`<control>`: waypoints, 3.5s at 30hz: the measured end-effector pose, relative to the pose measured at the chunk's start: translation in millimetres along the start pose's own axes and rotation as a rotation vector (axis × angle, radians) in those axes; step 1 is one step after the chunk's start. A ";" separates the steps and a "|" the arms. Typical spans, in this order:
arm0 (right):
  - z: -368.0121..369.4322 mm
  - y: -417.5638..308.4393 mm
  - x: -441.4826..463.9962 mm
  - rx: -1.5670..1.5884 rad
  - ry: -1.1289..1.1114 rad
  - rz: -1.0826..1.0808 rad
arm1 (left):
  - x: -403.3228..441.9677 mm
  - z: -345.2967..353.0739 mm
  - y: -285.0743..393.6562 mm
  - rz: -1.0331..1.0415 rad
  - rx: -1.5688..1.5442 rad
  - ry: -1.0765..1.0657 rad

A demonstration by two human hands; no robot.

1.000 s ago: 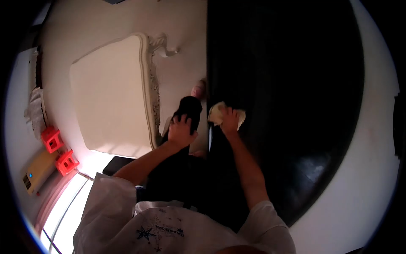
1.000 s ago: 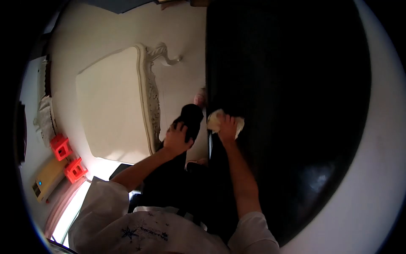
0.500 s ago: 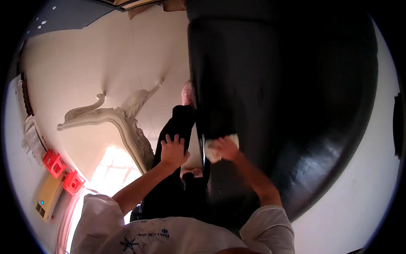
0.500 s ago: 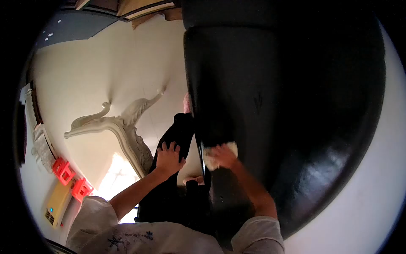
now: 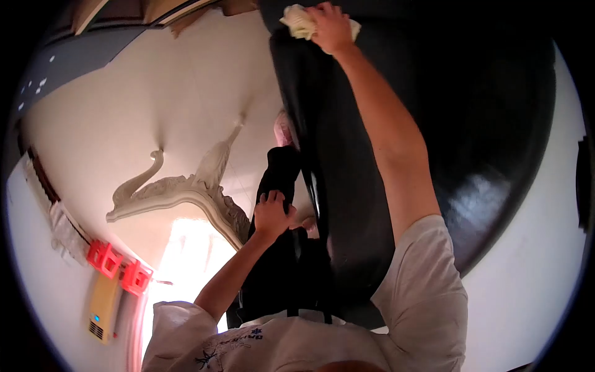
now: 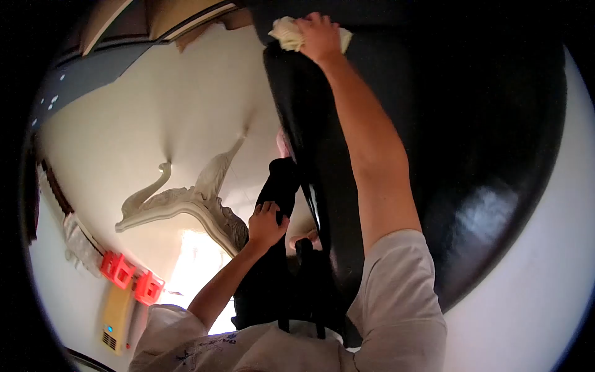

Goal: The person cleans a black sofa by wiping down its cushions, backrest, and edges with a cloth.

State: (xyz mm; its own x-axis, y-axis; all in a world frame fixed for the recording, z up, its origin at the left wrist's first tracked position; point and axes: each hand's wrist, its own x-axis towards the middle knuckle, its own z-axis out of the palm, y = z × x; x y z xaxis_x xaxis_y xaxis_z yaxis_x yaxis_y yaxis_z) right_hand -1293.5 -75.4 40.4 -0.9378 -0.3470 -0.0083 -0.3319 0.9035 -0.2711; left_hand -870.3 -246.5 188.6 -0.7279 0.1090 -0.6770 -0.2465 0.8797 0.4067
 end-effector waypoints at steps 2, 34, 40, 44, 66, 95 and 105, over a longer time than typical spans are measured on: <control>-12.7 -4.9 -40.2 -0.022 -0.016 -0.016 | -8.9 5.9 7.2 0.011 0.028 -0.040; -40.5 85.2 -431.9 0.315 0.180 1.907 | 29.6 -19.7 24.9 0.084 0.099 -0.123; -41.6 67.8 -121.0 0.295 0.274 1.193 | 33.4 -21.9 18.5 0.012 0.033 -0.100; -36.4 39.9 -57.3 0.095 0.111 0.978 | 29.1 -21.9 19.9 0.026 0.153 -0.140; -55.4 25.2 -680.2 0.229 -0.073 1.268 | -76.4 95.3 1.8 0.076 0.571 -0.189; -42.2 84.5 -75.8 0.107 0.079 0.687 | 21.2 -31.9 -8.6 -0.046 0.141 -0.244; -46.1 -57.0 -283.8 0.260 -0.127 0.664 | 69.5 52.3 -93.3 -0.083 0.118 -0.483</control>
State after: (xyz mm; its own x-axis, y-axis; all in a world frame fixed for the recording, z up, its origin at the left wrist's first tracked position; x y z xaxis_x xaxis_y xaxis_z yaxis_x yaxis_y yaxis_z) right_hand -1013.2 -16.8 102.6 -0.9089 0.2133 -0.3582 0.3533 0.8503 -0.3901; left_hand -864.5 -296.7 71.5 -0.3230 0.2132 -0.9221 -0.1973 0.9377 0.2859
